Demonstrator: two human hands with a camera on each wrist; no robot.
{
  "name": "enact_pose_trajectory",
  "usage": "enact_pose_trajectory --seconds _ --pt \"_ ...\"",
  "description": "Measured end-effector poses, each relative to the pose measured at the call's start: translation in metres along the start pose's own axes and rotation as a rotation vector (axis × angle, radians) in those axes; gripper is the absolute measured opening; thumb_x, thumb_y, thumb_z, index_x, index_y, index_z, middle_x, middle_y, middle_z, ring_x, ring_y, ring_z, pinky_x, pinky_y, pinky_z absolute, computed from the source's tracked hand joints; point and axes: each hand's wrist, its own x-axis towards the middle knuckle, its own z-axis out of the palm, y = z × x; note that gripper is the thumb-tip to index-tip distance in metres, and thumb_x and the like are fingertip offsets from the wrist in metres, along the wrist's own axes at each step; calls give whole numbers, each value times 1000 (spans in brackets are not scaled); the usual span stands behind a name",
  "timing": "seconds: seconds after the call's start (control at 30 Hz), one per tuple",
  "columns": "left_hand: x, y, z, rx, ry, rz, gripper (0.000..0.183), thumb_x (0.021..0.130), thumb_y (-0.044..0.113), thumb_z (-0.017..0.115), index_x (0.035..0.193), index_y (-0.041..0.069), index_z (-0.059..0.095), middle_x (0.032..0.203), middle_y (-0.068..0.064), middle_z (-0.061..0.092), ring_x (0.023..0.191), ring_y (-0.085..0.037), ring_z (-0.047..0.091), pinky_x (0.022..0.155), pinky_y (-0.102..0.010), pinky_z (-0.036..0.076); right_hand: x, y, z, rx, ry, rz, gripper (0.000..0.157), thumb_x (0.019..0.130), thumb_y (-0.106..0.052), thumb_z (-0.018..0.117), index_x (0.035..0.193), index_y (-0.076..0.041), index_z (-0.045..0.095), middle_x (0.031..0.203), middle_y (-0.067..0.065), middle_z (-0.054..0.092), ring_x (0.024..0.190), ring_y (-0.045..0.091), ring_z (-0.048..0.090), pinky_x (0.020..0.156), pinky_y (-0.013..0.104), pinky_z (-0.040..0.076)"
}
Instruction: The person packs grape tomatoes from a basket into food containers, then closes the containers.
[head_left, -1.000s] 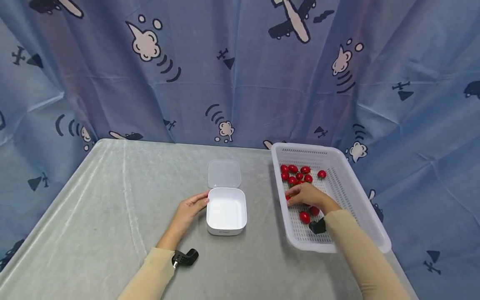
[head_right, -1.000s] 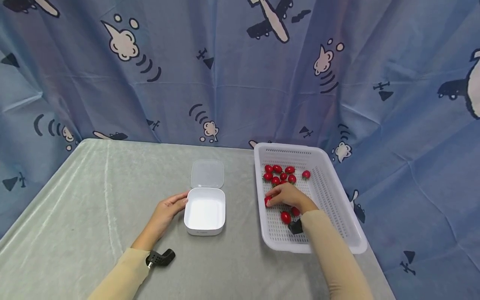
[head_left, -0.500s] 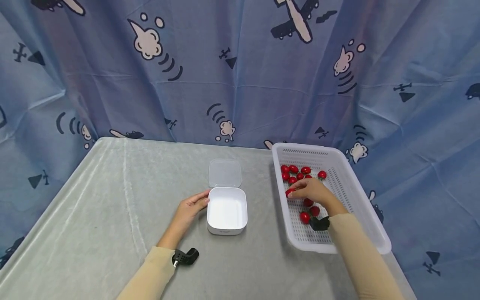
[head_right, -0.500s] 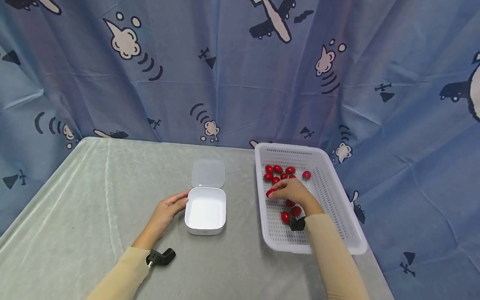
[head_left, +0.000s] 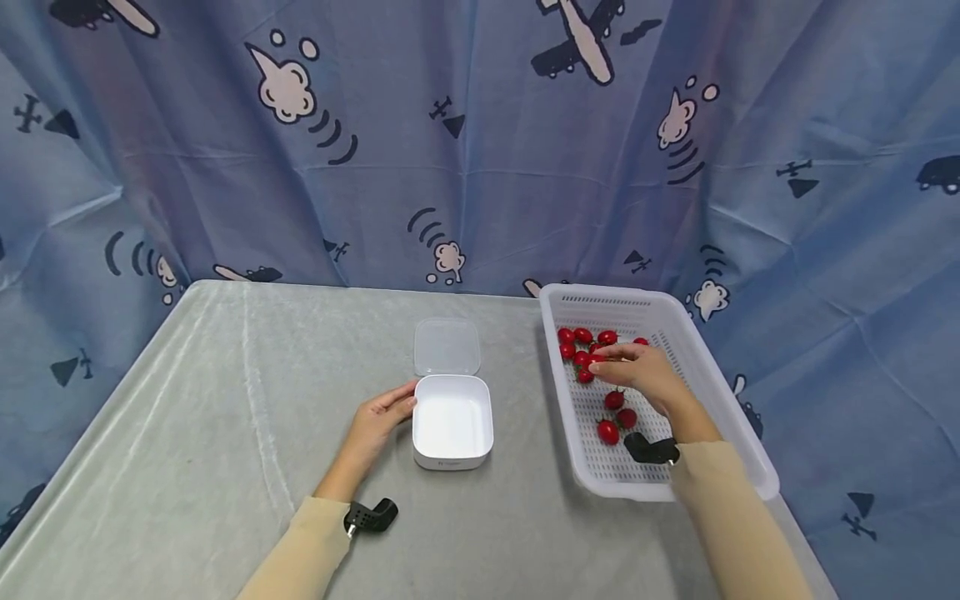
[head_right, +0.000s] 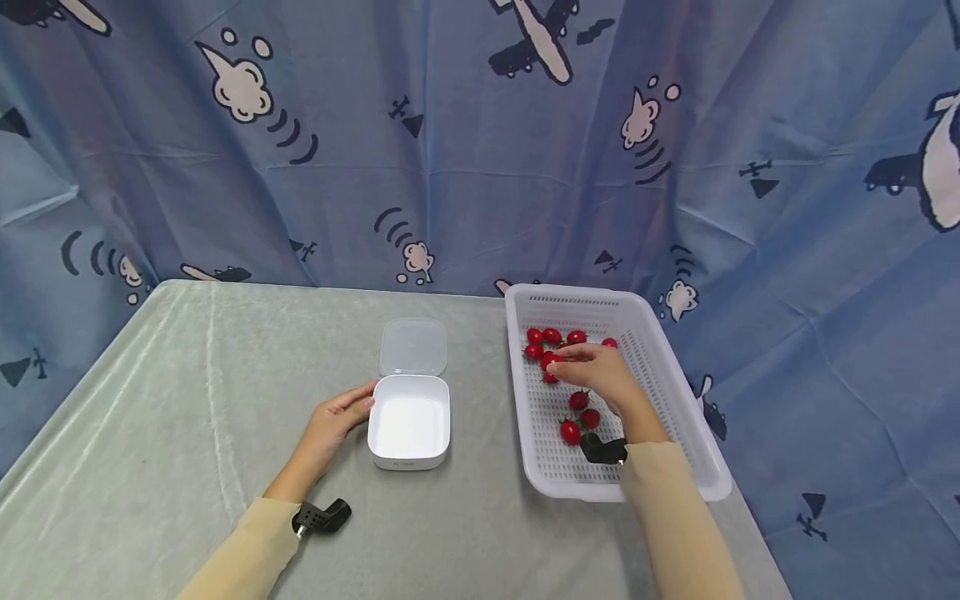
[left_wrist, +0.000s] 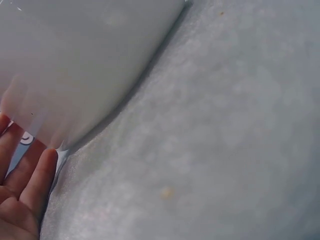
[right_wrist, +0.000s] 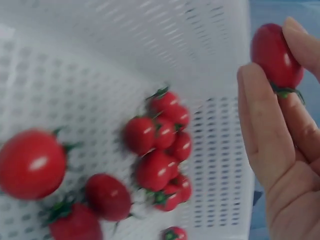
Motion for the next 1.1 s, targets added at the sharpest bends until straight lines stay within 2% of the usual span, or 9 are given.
enact_pose_trajectory --seconds 0.13,0.27,0.4,0.63,0.73,0.83,0.9,0.97,1.1 --pt "0 -1 -1 -4 2 3 42 96 14 66 133 -3 60 135 -21 62 103 1 67 93 -18 54 -7 -11 2 105 8 -14 64 90 -35 73 136 5 51 104 -9 69 94 5 73 111 50 43" --pt "-1 -1 -1 3 7 8 42 95 14 66 133 -4 60 133 -19 64 103 1 67 92 -18 55 -11 -21 9 86 32 -17 66 89 -37 75 136 4 53 114 -1 64 92 3 72 108 47 47" --pt "0 -1 -1 -4 0 6 42 95 13 66 133 -4 60 133 -20 63 102 0 68 93 -18 55 -13 -31 17 91 42 -22 64 88 -36 76 135 3 55 105 -6 68 93 4 72 103 42 53" --pt "0 0 -2 -15 3 -10 42 96 12 66 134 -2 59 134 -21 61 104 1 67 94 -18 54 -18 -47 30 66 72 -8 63 87 -40 75 135 -1 58 99 -10 69 91 3 68 105 47 51" --pt "0 0 -2 -17 4 -7 41 96 12 65 134 -3 59 134 -22 62 104 1 67 94 -19 54 -18 -52 34 84 80 2 63 86 -41 77 134 -3 59 96 -13 70 89 2 67 99 37 56" --pt "0 0 -3 -14 6 -7 41 96 12 66 134 -3 60 133 -21 62 104 1 67 94 -18 54 -16 -57 38 121 70 6 64 85 -42 78 133 -4 60 92 -15 72 88 2 69 84 26 58" --pt "1 -1 -3 -7 2 -8 42 95 13 66 134 -2 60 133 -21 63 104 1 67 94 -18 54 -17 -61 41 136 61 6 63 84 -42 78 132 -5 61 90 -16 72 88 2 71 74 23 56" --pt "1 -1 -3 2 -6 -9 42 95 14 66 134 -1 60 133 -21 63 104 1 67 94 -19 54 -18 -64 43 159 47 -4 63 85 -40 78 133 -4 60 91 -16 73 89 3 72 75 23 57" --pt "1 -1 -4 6 -7 -11 42 96 14 66 134 -2 60 132 -22 63 104 0 67 94 -19 54 -21 -71 50 192 32 -37 61 86 -35 78 133 0 59 93 -15 72 91 5 73 86 23 59"
